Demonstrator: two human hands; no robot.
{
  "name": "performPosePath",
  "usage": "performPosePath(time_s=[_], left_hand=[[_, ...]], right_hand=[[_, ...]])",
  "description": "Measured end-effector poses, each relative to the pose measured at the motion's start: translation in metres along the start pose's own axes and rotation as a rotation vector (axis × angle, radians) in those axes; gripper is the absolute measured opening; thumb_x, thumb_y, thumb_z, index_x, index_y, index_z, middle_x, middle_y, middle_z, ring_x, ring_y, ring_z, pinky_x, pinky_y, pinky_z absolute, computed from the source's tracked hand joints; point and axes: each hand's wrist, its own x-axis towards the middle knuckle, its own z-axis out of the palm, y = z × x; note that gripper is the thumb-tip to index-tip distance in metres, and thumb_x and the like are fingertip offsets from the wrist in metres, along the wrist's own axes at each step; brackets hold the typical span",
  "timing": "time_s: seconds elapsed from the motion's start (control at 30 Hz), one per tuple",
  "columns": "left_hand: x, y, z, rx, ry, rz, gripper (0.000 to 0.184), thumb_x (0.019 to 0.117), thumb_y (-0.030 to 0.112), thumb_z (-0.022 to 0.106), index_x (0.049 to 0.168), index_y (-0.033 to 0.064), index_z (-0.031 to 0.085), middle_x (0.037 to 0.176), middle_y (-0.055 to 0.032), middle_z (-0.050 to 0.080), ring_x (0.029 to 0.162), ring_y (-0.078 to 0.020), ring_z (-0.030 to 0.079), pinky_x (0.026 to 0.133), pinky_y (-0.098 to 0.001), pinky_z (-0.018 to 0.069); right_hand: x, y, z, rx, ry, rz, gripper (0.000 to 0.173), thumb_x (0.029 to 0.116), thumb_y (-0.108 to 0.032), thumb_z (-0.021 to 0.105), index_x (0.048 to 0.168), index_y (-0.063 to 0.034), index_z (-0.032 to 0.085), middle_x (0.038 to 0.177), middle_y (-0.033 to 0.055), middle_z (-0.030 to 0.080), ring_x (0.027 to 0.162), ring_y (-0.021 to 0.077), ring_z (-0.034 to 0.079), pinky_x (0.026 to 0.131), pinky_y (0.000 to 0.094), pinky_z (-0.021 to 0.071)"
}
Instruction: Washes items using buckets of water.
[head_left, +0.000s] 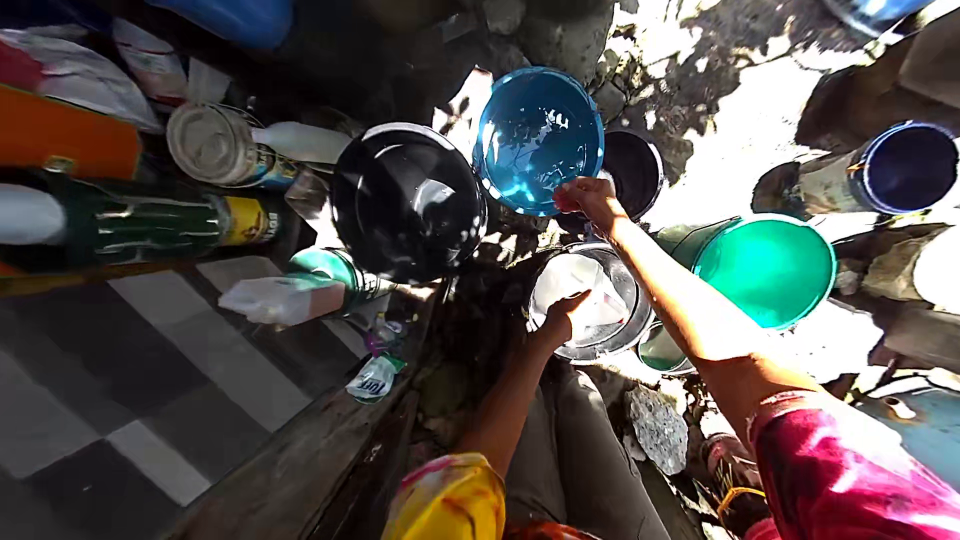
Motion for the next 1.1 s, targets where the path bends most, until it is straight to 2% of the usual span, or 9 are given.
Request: performPosePath(time_s=[0.2, 0.3, 0.33, 0.37, 0.47, 0.63, 0.93, 1.0, 1.1], left_hand=[[0.019, -0.036, -0.026, -0.377, 0.045, 0.034, 0.041, 0.1026, 0.022, 0.063, 0.135, -0.0033, 0.061, 0.129, -0.0242, 0.066, 0.125, -0.0323, 0.062, 0.110, -0.0492, 0.0457], [0.025, -0.039, -0.041, -0.376, 0.022, 0.016, 0.038, 0.1043, 0.026, 0.060, 0.127, -0.0043, 0.066, 0.123, -0.0248, 0.068, 0.119, -0.0334, 0.065, 0.107, -0.0506, 0.0476], [0.027, -0.038, -0.047, -0.358, 0.015, -0.009, 0.038, 0.1043, 0.026, 0.061, 0.126, -0.0041, 0.067, 0.121, -0.0253, 0.069, 0.117, -0.0346, 0.066, 0.106, -0.0521, 0.0477], [0.028, -0.037, -0.054, -0.347, 0.014, -0.045, 0.038, 0.1038, 0.028, 0.062, 0.125, -0.0036, 0.067, 0.118, -0.0254, 0.069, 0.114, -0.0355, 0.066, 0.104, -0.0537, 0.0482], [0.033, -0.038, -0.074, -0.315, 0.077, -0.059, 0.038, 0.1015, 0.024, 0.066, 0.126, -0.0049, 0.066, 0.117, -0.0261, 0.070, 0.113, -0.0372, 0.067, 0.103, -0.0552, 0.0491], [0.054, -0.047, -0.088, -0.306, 0.239, -0.017, 0.035, 0.0931, 0.006, 0.071, 0.121, -0.0128, 0.064, 0.121, -0.0330, 0.065, 0.119, -0.0448, 0.061, 0.105, -0.0586, 0.0452], [0.042, -0.009, -0.105, 0.274, 0.061, -0.007, 0.025, 0.0996, 0.020, 0.064, 0.117, 0.0034, 0.072, 0.118, -0.0219, 0.069, 0.110, -0.0390, 0.067, 0.094, -0.0568, 0.0523], [0.041, -0.017, -0.096, 0.324, 0.015, -0.009, 0.027, 0.1021, 0.022, 0.061, 0.119, 0.0029, 0.072, 0.122, -0.0224, 0.068, 0.112, -0.0395, 0.066, 0.096, -0.0563, 0.0513], [0.041, -0.033, -0.091, 0.345, -0.058, 0.011, 0.030, 0.1048, 0.023, 0.056, 0.121, 0.0013, 0.070, 0.127, -0.0221, 0.065, 0.117, -0.0394, 0.064, 0.100, -0.0557, 0.0493]], right_hand=[[0.128, 0.026, 0.038, -0.173, 0.029, 0.226, 0.045, 0.1124, -0.032, 0.036, 0.115, 0.0029, 0.065, 0.096, 0.0101, 0.069, 0.079, 0.0132, 0.065, 0.073, 0.0311, 0.0547], [0.154, 0.040, 0.040, -0.465, 0.132, 0.209, 0.043, 0.1098, -0.026, 0.045, 0.131, 0.0078, 0.061, 0.131, 0.0259, 0.064, 0.122, 0.0341, 0.063, 0.105, 0.0517, 0.0478], [0.157, 0.041, 0.036, -0.468, 0.083, 0.216, 0.043, 0.1104, -0.027, 0.043, 0.129, 0.0072, 0.062, 0.124, 0.0226, 0.067, 0.113, 0.0292, 0.067, 0.098, 0.0476, 0.0524], [0.155, 0.038, 0.030, -0.354, -0.020, 0.273, 0.045, 0.1120, -0.033, 0.038, 0.122, 0.0030, 0.063, 0.106, 0.0135, 0.070, 0.091, 0.0187, 0.070, 0.082, 0.0373, 0.0583], [0.107, 0.010, 0.010, -0.058, -0.562, 0.347, 0.047, 0.1095, -0.035, 0.034, 0.102, 0.0000, 0.065, 0.085, 0.0083, 0.074, 0.076, 0.0190, 0.074, 0.072, 0.0363, 0.0632], [0.006, -0.048, 0.017, -0.674, -0.935, 0.232, 0.022, 0.1027, -0.009, 0.058, 0.094, 0.0069, 0.071, 0.083, 0.0117, 0.068, 0.076, 0.0154, 0.063, 0.077, 0.0357, 0.0527], [0.150, 0.011, 0.023, -0.341, 0.161, 0.233, 0.044, 0.1115, -0.031, 0.039, 0.112, 0.0042, 0.066, 0.095, 0.0098, 0.069, 0.079, 0.0132, 0.067, 0.074, 0.0317, 0.0569], [0.164, 0.021, 0.030, -0.503, 0.180, 0.233, 0.049, 0.1111, -0.030, 0.041, 0.125, 0.0119, 0.062, 0.126, 0.0295, 0.065, 0.116, 0.0358, 0.065, 0.102, 0.0534, 0.0495], [0.147, 0.018, 0.021, -0.266, -0.189, 0.333, 0.051, 0.1120, -0.037, 0.033, 0.121, 0.0031, 0.063, 0.106, 0.0156, 0.070, 0.092, 0.0215, 0.070, 0.085, 0.0391, 0.0578]])
